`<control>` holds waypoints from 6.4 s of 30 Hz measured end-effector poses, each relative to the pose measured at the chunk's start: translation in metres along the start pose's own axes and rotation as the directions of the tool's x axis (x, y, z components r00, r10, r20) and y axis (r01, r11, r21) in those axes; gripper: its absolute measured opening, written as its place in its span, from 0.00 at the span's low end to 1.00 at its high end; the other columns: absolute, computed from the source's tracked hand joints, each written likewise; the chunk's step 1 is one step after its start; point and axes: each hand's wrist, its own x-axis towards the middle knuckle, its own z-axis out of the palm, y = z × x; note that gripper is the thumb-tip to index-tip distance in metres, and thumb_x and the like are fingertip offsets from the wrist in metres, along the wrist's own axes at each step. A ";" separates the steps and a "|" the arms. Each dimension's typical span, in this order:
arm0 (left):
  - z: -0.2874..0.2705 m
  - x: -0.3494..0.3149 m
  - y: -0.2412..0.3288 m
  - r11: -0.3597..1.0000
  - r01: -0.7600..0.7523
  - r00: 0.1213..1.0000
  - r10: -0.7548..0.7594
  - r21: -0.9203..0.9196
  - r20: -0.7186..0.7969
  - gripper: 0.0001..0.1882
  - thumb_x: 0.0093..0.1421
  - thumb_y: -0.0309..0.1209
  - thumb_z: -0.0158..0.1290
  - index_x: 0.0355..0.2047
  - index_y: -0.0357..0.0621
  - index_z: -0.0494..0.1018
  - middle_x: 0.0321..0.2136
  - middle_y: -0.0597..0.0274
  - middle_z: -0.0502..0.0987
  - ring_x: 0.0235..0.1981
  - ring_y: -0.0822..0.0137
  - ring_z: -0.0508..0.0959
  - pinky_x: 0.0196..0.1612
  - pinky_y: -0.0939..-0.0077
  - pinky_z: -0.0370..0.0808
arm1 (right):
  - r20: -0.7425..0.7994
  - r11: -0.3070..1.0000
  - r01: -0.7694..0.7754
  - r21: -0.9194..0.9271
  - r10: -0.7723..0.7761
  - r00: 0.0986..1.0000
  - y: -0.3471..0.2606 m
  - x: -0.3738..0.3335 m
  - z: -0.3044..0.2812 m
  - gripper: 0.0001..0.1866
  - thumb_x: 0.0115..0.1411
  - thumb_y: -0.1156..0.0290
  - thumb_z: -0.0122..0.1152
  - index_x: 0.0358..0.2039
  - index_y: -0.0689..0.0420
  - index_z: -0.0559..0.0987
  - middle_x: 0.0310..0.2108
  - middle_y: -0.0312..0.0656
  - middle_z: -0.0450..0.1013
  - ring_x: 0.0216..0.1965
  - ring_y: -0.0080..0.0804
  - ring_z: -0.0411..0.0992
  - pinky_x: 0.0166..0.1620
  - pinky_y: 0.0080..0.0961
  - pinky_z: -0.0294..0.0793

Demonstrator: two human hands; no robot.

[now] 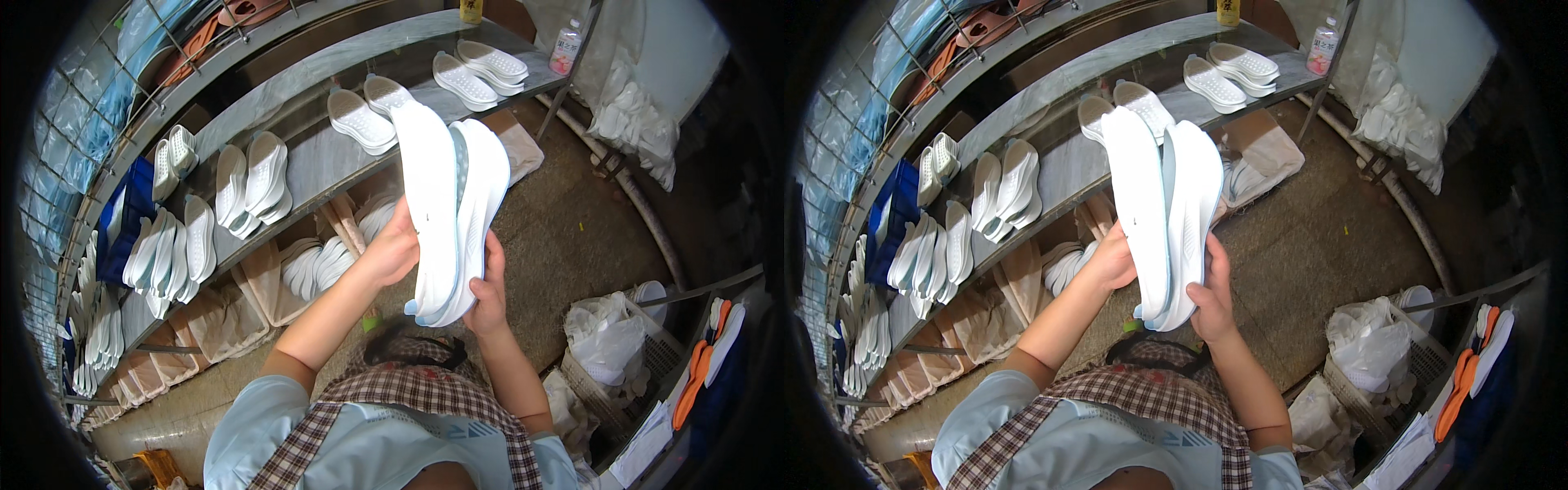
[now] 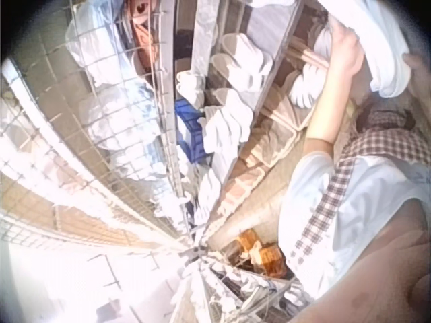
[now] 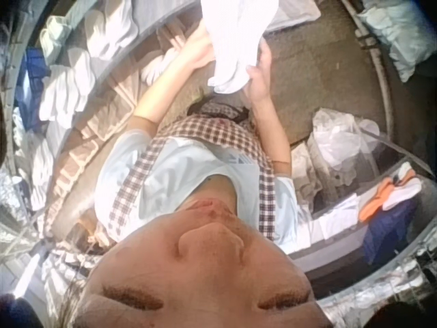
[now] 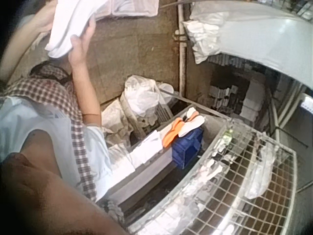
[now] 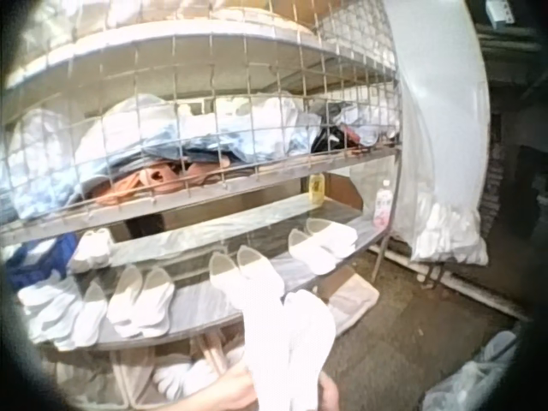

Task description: The person picks up white slippers from a shelf, inspects them, and scrubs the soles with a brush. They repeatedly handle multiple slippers, turning them over and cleaning the bottom surfaces before placing them back on the shelf.

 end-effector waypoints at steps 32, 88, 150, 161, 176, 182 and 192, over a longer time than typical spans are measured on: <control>-0.026 -0.009 -0.029 0.992 -0.037 0.997 0.044 0.121 -0.057 0.19 0.59 0.26 0.52 0.51 0.41 0.66 0.46 0.63 0.72 0.48 0.69 0.72 0.50 0.71 0.70 | 0.094 0.612 -0.004 -0.791 0.128 0.987 -0.037 0.015 -0.025 0.48 0.37 0.55 0.74 0.55 0.62 0.60 0.50 0.54 0.60 0.55 0.48 0.58 0.56 0.43 0.59; -0.061 -0.027 -0.041 0.848 0.150 0.982 -0.067 -0.508 0.177 0.26 0.63 0.48 0.38 0.51 0.39 0.64 0.35 0.51 0.73 0.41 0.56 0.72 0.43 0.64 0.71 | 0.629 0.128 0.620 -0.774 0.042 0.776 -0.041 -0.008 0.043 0.16 0.48 0.64 0.64 0.38 0.55 0.77 0.52 0.40 0.63 0.55 0.50 0.60 0.49 0.47 0.62; -0.058 -0.030 -0.008 0.474 -0.146 0.987 0.135 -0.868 -0.092 0.29 0.58 0.50 0.48 0.54 0.45 0.65 0.25 0.67 0.68 0.29 0.75 0.68 0.39 0.77 0.61 | 0.148 0.755 -0.339 0.562 0.311 0.939 -0.008 0.011 -0.050 0.47 0.46 0.54 0.59 0.64 0.57 0.50 0.61 0.52 0.54 0.61 0.54 0.55 0.51 0.54 0.70; -0.126 -0.034 0.000 0.738 -0.003 0.995 0.072 -0.675 0.075 0.34 0.54 0.47 0.56 0.57 0.46 0.60 0.33 0.58 0.70 0.37 0.62 0.71 0.48 0.66 0.72 | 0.580 0.431 -0.593 0.680 0.177 0.795 0.076 0.068 -0.050 0.32 0.61 0.50 0.48 0.56 0.62 0.61 0.38 0.52 0.70 0.31 0.38 0.71 0.30 0.33 0.72; -0.129 -0.059 0.038 0.894 0.000 0.978 -0.095 -0.449 -0.188 0.20 0.57 0.48 0.50 0.43 0.50 0.67 0.25 0.62 0.70 0.27 0.67 0.68 0.37 0.72 0.66 | 0.713 0.417 -0.719 0.556 0.206 0.670 0.100 0.089 -0.011 0.43 0.50 0.33 0.47 0.31 0.72 0.74 0.18 0.58 0.72 0.10 0.38 0.68 0.10 0.25 0.65; -0.122 -0.068 0.044 0.857 0.011 0.962 -0.149 -0.515 -0.228 0.24 0.59 0.49 0.47 0.49 0.49 0.64 0.25 0.61 0.69 0.27 0.66 0.68 0.36 0.72 0.67 | 0.718 0.411 -0.719 0.560 0.191 0.669 0.105 0.091 -0.006 0.41 0.51 0.35 0.47 0.30 0.72 0.74 0.18 0.59 0.71 0.10 0.38 0.67 0.10 0.25 0.65; -0.136 -0.069 0.039 0.873 -0.030 0.966 -0.100 -0.487 -0.238 0.19 0.59 0.48 0.48 0.43 0.48 0.67 0.25 0.61 0.69 0.28 0.65 0.69 0.36 0.70 0.70 | 0.690 0.481 -0.705 0.521 0.249 0.679 0.099 0.098 0.004 0.40 0.56 0.37 0.41 0.29 0.71 0.73 0.15 0.54 0.69 0.08 0.36 0.63 0.09 0.26 0.61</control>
